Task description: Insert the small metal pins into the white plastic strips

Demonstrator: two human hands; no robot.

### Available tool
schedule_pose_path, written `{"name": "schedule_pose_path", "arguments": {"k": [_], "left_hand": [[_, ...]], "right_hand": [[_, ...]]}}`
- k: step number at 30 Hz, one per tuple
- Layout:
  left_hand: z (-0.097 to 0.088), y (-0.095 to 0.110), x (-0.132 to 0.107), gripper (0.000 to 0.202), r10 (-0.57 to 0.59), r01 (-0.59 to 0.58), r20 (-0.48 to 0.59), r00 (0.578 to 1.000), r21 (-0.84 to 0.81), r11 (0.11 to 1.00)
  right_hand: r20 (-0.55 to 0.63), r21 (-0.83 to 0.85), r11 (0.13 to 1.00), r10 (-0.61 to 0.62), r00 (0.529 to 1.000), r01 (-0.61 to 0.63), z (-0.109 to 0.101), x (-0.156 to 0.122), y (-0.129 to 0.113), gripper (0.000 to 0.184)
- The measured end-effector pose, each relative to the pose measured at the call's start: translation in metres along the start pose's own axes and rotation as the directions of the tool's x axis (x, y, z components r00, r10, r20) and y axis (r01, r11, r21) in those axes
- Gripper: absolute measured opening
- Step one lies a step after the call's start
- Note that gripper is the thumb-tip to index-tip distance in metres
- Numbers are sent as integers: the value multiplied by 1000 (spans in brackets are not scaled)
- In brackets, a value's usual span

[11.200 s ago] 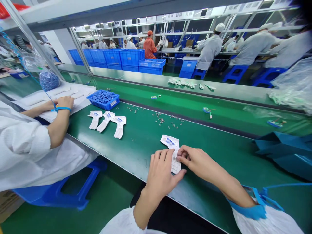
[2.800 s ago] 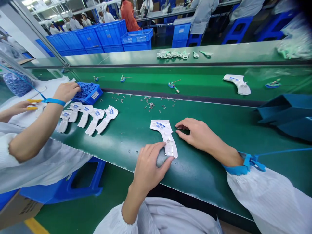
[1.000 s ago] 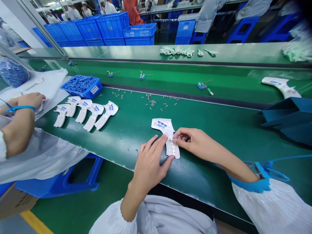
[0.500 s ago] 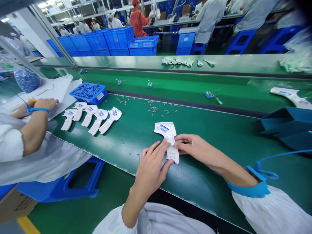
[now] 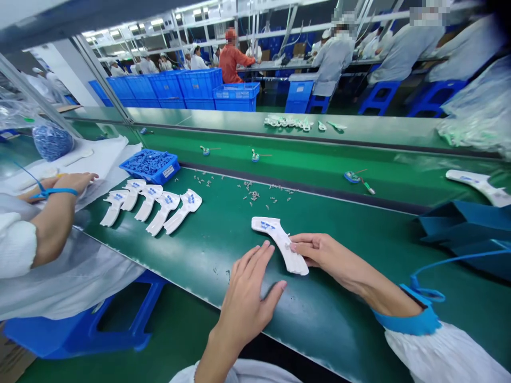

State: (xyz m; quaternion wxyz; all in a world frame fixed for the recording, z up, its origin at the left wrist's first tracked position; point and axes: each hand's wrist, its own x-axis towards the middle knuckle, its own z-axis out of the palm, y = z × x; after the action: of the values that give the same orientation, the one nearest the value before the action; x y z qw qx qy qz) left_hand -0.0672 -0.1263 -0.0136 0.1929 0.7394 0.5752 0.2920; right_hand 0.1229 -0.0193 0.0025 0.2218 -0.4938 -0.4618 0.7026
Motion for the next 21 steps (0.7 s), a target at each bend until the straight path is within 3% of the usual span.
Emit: {"name": "schedule_pose_path", "arguments": {"k": [2,4,5,6,8,10,12,16,18,21], "left_hand": [[-8,-11,0,54,-25,25,-69,997,-3,1000],[-23,-33,4,50,-42,55,-151,988,81,995],[-32,-48,7,47,-39,71,-200,979,156,985],[-43,-65,11,45,-41,101,-252,967,228,968],[-66,-98,20,43,-74,210,-369,926,342,916],[-87,-127,25,45,-154,366,-449,880,436,822],[-102,-144,27,42,-222,450,-453,863,491,746],[-103,-147,20,35,-219,420,-404,888,523,741],[-90,-135,15,34,-173,344,-351,920,511,788],[-60,-101,3,34,-80,184,-244,967,440,879]], "right_hand": [[-111,20,999,-36,993,38,-18,17,-6,27],[-222,-43,988,-153,963,147,-44,40,-17,20],[-289,-145,967,-243,926,209,-57,52,-25,19],[-360,-291,919,-363,859,266,-71,62,-33,20],[-432,-402,863,-474,767,307,-92,77,-47,27],[-460,-510,804,-556,692,306,-100,84,-55,33],[-413,-633,716,-634,654,294,-93,86,-54,35],[-116,-822,460,-714,691,336,-55,88,-36,29],[-13,-869,364,-692,721,334,-39,92,-32,26],[27,-921,279,-649,761,271,-32,95,-32,25]]}}
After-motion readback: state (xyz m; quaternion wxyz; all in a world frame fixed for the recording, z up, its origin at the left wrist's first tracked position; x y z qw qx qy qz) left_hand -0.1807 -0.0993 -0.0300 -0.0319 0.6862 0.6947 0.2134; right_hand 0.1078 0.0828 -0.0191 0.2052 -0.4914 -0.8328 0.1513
